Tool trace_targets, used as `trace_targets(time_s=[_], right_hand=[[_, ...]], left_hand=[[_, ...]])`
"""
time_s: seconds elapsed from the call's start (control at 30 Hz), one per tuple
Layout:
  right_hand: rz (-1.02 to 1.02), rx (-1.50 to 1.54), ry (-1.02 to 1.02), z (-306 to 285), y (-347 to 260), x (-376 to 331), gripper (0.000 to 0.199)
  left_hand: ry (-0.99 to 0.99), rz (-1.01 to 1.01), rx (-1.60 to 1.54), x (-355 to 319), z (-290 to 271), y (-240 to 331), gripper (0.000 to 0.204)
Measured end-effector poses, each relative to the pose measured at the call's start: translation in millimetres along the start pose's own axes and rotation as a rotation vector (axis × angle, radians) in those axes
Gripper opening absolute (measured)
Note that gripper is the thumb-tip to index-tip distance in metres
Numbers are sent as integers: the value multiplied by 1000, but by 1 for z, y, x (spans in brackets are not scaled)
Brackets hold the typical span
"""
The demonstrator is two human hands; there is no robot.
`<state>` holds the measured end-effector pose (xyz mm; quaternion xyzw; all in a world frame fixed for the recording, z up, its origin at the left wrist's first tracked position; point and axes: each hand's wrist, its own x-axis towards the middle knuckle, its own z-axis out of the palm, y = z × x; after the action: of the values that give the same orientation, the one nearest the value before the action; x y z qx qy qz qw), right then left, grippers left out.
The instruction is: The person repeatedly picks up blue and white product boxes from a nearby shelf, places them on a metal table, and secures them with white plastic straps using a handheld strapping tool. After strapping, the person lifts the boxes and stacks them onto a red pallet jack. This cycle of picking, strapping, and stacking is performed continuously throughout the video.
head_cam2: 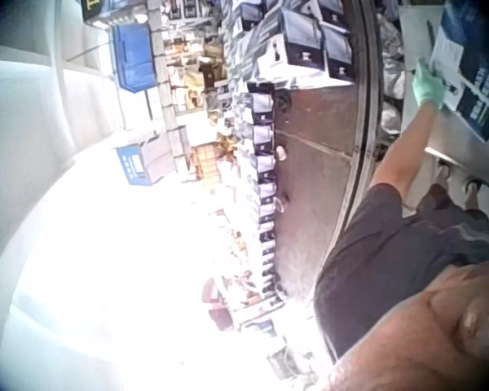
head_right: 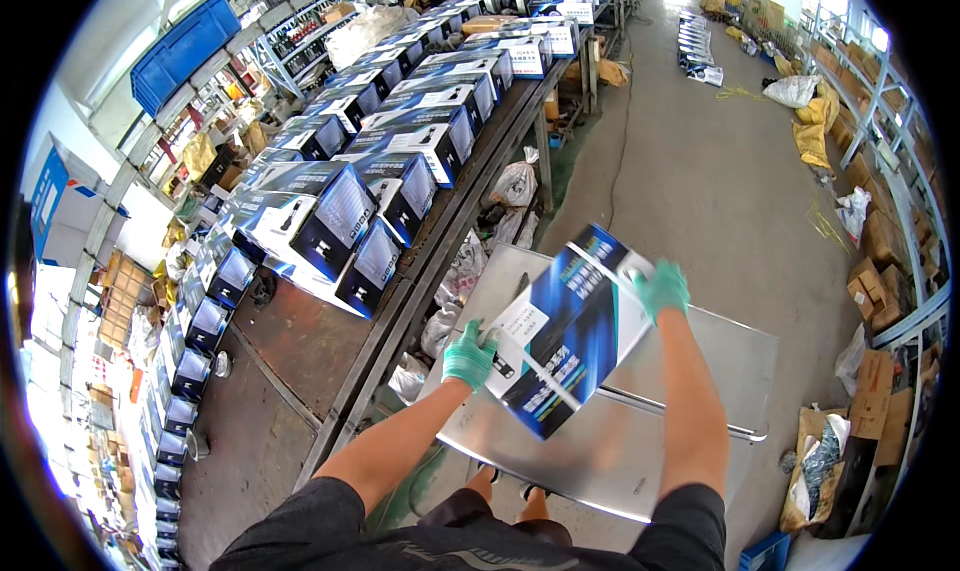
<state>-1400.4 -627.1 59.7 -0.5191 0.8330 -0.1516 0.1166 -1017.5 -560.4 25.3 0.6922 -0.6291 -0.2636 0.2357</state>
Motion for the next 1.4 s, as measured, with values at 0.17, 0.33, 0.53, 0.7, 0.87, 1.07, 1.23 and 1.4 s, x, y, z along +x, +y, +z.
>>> trace_targets(time_s=[0.17, 0.33, 0.53, 0.7, 0.87, 1.07, 1.23, 1.4], right_hand=[[144, 163, 152, 1, 142, -167, 42], [692, 782, 50, 23, 121, -421, 30], [1004, 1381, -113, 75, 105, -462, 59], [826, 1030, -27, 84, 108, -465, 46], [718, 765, 75, 131, 84, -521, 36], [1292, 1985, 587, 180, -19, -594, 40], [1301, 1930, 557, 155, -47, -637, 54], [1218, 1918, 447, 116, -68, -746, 56]], left_hand=[[-267, 223, 54, 50, 7, 26, 39], [-718, -34, -241, 59, 12, 25, 14], [-851, 169, -421, 134, 49, -77, 46], [-869, -65, -556, 138, 83, -69, 74], [-1149, -175, -351, 92, 68, -26, 72], [-1390, -271, -271, 77, 30, -10, 71], [-1458, -154, -78, 57, 64, 7, 65], [-1349, -178, 47, -3, 78, 26, 54]])
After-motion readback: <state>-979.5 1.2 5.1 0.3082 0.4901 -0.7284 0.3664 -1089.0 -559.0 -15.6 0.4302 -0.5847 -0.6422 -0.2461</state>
